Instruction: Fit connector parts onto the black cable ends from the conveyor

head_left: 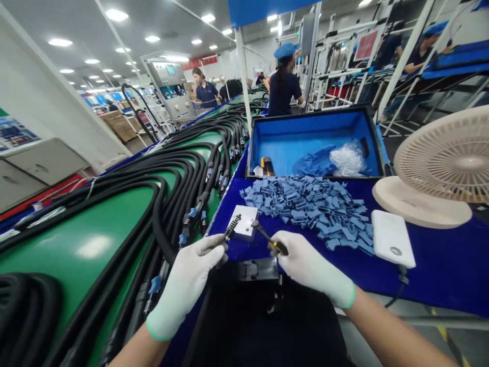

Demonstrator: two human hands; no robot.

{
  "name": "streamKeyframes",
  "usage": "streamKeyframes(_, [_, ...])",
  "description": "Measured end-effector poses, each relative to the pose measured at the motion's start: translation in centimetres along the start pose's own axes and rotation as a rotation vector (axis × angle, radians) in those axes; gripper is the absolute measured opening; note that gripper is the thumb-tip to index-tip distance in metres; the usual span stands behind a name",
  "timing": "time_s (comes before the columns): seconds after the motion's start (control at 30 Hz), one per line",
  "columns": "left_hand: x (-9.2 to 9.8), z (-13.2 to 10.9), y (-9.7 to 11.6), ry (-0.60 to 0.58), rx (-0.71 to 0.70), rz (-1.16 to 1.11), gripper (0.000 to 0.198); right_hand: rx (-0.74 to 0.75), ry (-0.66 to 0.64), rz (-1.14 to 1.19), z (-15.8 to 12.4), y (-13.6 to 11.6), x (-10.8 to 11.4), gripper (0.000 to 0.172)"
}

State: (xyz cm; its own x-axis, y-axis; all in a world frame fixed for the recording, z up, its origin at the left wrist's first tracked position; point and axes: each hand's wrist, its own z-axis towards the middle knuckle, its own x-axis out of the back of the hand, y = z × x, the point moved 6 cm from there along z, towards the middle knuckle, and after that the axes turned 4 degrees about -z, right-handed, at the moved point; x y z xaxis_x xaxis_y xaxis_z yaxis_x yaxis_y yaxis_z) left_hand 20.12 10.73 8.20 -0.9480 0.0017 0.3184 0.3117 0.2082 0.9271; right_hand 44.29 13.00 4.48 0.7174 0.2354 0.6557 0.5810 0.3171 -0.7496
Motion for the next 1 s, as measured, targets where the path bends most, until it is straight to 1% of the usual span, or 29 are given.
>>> streamKeyframes(0.07, [0.0, 0.1, 0.7, -0.007, -0.017, -0.029, 0.048, 0.220, -0.035, 0.161, -0.1, -3.5, -0.3, 0.037])
streamKeyframes(0.13, [-0.1, 0.1, 1.5, -0.010, -0.044, -0.029, 0.046, 0.376, -0.053, 0.290, -0.2, -6.2, -0.4, 0.055])
streamKeyframes(0.2, [-0.2, 0.1, 2.1, 0.004, -0.074, -0.003, 0.043, 0.429, -0.040, 0.359, 0.0, -7.5, -0.3, 0.065])
streamKeyframes(0.3, [-0.4, 0.3, 2.4, 0.040, -0.102, 0.044, 0.039, 0.441, -0.012, 0.388, 0.2, -8.0, -0.2, 0.070])
streamKeyframes(0.4, [-0.8, 0.2, 2.4, 0.077, -0.177, 0.135, 0.035, 0.429, 0.023, 0.349, 0.0, -7.3, -0.4, 0.064])
streamKeyframes(0.5, [-1.2, -0.3, 2.4, 0.105, -0.297, 0.252, 0.029, 0.328, 0.063, 0.246, -0.1, -5.5, -1.0, 0.047])
streamKeyframes(0.57, [-1.4, -0.3, 2.4, 0.097, -0.329, 0.284, 0.026, 0.258, 0.065, 0.153, -0.2, -4.2, -1.7, 0.037])
streamKeyframes(0.63, [-1.3, 0.4, 2.3, 0.042, -0.279, 0.228, 0.028, 0.215, 0.060, 0.062, -0.1, -3.3, -2.1, 0.029])
streamKeyframes(0.67, [-1.4, 1.1, 2.2, -0.027, -0.236, 0.158, 0.033, 0.199, 0.055, 0.028, -0.1, -3.1, -2.2, 0.027])
streamKeyframes(0.73, [-2.1, 2.6, 2.3, -0.212, -0.165, -0.002, 0.043, 0.156, 0.047, -0.002, 0.2, -2.9, -2.1, 0.022])
streamKeyframes(0.8, [-3.0, 3.8, 2.9, -0.386, -0.147, -0.112, 0.048, 0.148, 0.047, 0.032, 0.4, -3.5, -1.5, 0.021])
streamKeyframes(0.83, [-3.4, 4.4, 3.2, -0.436, -0.151, -0.132, 0.049, 0.157, 0.051, 0.061, 0.5, -3.9, -1.1, 0.022])
streamKeyframes(0.87, [-3.6, 4.8, 3.4, -0.452, -0.155, -0.131, 0.048, 0.161, 0.054, 0.087, 0.6, -4.2, -0.8, 0.023])
streamKeyframes(0.9, [-3.7, 5.2, 3.6, -0.437, -0.160, -0.119, 0.048, 0.153, 0.045, 0.103, 0.7, -4.4, -0.6, 0.023])
streamKeyframes(1.0, [-3.3, 5.5, 3.9, -0.330, -0.203, 0.013, 0.050, 0.043, -0.030, 0.104, 1.1, -3.7, -0.9, 0.007])
